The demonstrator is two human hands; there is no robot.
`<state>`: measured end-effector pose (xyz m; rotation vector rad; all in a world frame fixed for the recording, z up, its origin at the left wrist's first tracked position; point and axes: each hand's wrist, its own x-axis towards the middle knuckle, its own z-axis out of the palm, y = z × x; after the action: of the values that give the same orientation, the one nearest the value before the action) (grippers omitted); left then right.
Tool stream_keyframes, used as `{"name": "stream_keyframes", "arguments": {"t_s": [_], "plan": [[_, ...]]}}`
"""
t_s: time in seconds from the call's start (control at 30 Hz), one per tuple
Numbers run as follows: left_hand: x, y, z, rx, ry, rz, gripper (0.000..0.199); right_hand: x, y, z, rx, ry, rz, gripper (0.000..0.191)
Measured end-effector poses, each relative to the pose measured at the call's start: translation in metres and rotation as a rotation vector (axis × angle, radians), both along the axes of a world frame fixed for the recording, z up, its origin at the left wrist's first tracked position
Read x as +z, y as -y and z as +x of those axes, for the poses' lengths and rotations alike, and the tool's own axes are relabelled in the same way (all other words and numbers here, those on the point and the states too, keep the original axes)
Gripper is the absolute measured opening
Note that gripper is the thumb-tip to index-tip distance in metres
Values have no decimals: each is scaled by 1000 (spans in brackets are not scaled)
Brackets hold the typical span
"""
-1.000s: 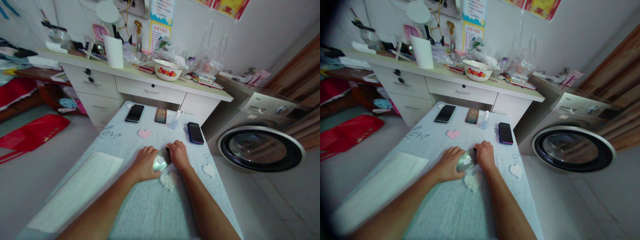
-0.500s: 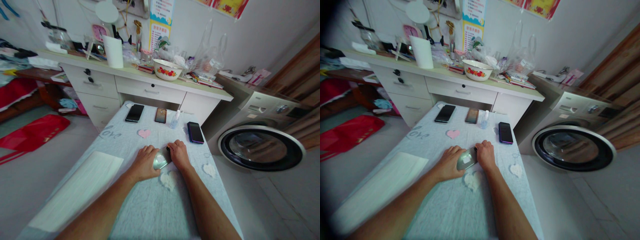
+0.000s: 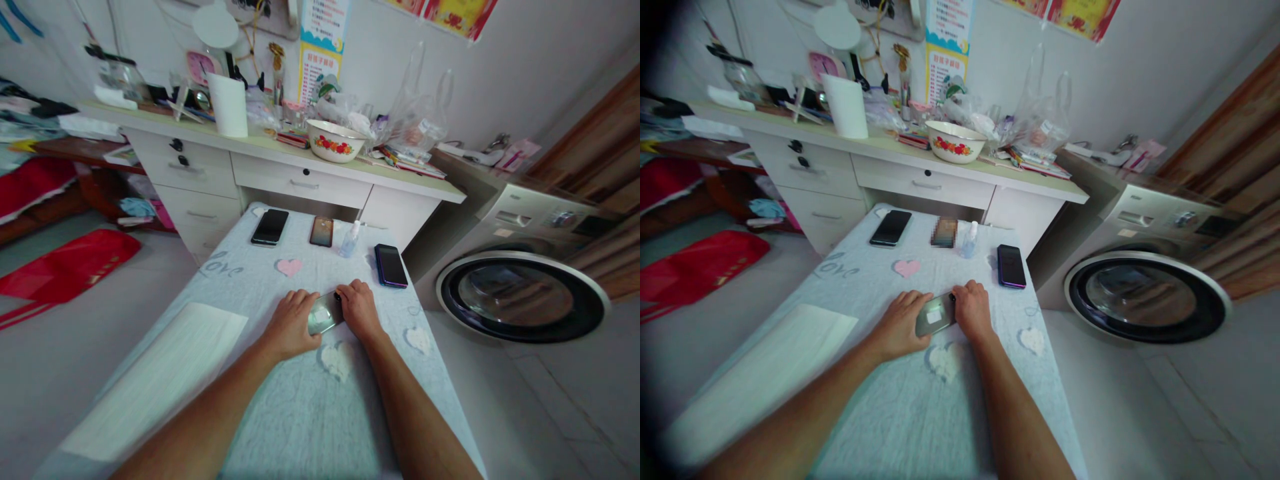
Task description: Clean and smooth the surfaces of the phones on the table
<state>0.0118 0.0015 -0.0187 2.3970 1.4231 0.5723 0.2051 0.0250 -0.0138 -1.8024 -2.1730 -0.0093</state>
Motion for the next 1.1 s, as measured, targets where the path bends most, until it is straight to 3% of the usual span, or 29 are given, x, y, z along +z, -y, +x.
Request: {"name": "stream_keyframes", "arguments": {"t_s": [1.1], "plan": [[3, -5, -5, -99, 37, -1, 75, -2, 0, 2, 5, -15, -7, 27]]}}
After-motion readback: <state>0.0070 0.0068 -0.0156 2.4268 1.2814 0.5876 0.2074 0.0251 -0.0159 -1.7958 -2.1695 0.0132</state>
